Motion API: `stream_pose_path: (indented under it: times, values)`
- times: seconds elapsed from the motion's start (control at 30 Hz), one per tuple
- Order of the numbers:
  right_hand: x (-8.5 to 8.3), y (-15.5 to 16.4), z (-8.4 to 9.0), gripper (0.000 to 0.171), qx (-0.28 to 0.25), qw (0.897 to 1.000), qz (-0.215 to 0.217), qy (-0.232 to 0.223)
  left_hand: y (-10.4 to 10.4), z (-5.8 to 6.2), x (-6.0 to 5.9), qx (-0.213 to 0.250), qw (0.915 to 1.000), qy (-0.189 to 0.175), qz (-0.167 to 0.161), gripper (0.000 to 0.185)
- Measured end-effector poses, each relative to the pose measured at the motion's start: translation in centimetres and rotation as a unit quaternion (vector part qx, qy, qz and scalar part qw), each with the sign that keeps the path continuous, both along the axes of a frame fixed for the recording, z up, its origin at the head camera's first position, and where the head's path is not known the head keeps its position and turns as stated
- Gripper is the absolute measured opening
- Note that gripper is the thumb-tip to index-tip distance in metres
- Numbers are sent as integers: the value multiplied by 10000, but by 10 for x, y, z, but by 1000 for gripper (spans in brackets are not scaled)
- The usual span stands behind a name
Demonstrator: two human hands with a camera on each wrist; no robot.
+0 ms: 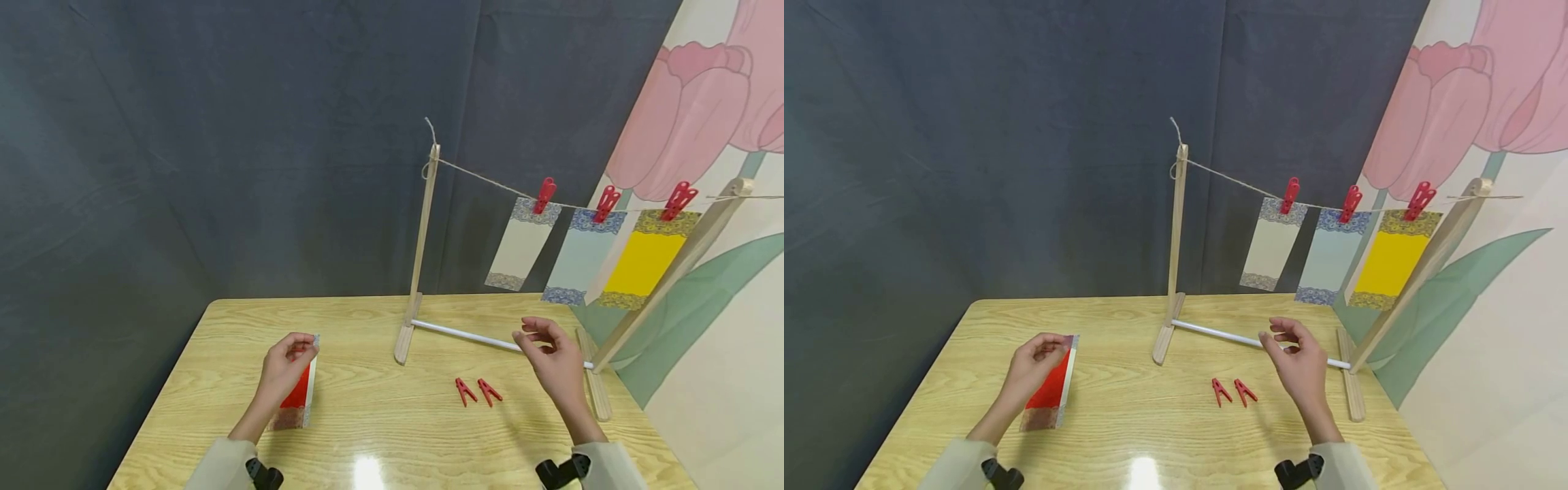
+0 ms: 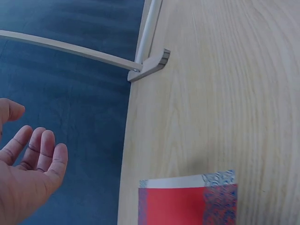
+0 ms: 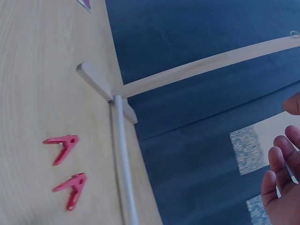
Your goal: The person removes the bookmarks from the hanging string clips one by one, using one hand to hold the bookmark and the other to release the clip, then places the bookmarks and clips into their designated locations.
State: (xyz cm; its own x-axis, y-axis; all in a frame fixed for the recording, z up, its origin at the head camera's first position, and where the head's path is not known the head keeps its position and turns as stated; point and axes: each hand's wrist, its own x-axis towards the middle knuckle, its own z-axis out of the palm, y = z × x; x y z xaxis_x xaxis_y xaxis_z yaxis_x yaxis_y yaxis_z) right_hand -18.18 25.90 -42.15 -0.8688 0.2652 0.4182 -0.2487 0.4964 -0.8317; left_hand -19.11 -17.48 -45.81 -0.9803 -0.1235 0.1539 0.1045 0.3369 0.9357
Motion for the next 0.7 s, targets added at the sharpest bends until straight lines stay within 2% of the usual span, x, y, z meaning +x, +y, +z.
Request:
stream_pose_path:
  times: [0.13,0.23,0.37,0.57,0.7]
  values:
    - [0,-1,12,28,94,9998,173,69,3,5,-2,125,9998,20,-161,15]
    - [5,-6,27,27,166,9994,252,172,7,9,-3,198,9995,86,-219,16]
    - [8,-12,41,26,173,9991,214,313,12,12,-6,235,9991,243,-262,17]
    - [-4,-4,37,26,174,9986,158,463,21,16,-10,361,9981,337,-371,18]
    - [-8,-1,44,25,253,9975,155,645,27,19,-15,452,9968,416,-513,19]
